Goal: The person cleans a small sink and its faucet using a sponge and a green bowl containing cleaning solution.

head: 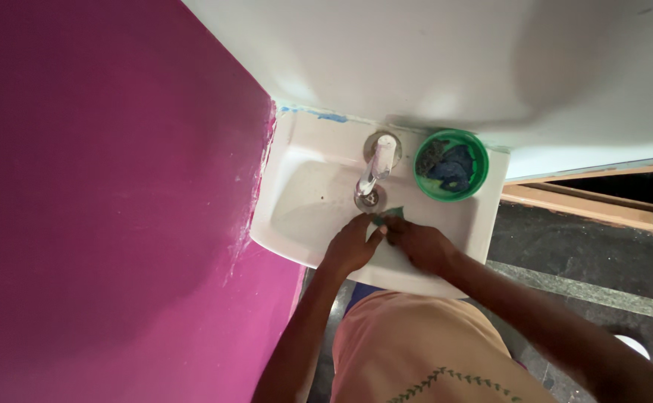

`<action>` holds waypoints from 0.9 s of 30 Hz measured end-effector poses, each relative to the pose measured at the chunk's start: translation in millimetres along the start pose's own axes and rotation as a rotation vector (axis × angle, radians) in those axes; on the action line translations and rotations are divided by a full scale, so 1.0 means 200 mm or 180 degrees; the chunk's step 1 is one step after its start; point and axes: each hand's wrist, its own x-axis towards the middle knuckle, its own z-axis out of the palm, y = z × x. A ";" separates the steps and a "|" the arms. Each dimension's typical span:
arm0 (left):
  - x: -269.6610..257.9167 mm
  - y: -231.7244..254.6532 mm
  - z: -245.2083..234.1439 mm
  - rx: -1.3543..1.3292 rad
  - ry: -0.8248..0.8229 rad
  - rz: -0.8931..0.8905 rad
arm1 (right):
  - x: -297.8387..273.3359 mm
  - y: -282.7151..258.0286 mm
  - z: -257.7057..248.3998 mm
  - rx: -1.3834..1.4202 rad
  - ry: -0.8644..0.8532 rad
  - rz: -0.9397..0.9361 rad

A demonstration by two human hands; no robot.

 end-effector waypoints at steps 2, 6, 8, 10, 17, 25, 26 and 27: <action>-0.01 0.04 -0.02 -0.0081 -0.0044 -0.0009 | 0.02 -0.06 -0.05 0.0586 -0.0045 0.0361; -0.02 0.12 -0.03 -0.0258 0.0382 0.0268 | 0.03 -0.12 -0.17 0.1099 0.0182 0.0924; -0.01 0.17 -0.03 -0.0492 0.0620 0.0471 | 0.00 -0.15 -0.25 0.1254 0.0582 0.0894; 0.02 0.22 -0.04 -0.0885 0.0765 0.0693 | -0.09 -0.16 -0.36 0.1587 0.1329 0.0776; 0.21 0.43 0.05 -0.1525 0.0811 0.0421 | -0.38 -0.18 -0.72 0.2310 0.2054 0.1069; 0.30 0.52 0.09 -0.1693 0.0777 0.0264 | -0.29 -0.03 -0.98 0.1939 0.2720 0.1362; 0.29 0.52 0.09 -0.1702 0.0767 0.0271 | -0.28 -0.02 -1.00 0.1952 0.2720 0.1280; 0.27 0.53 0.08 -0.1711 0.0758 0.0277 | -0.27 -0.02 -1.01 0.1964 0.2719 0.1197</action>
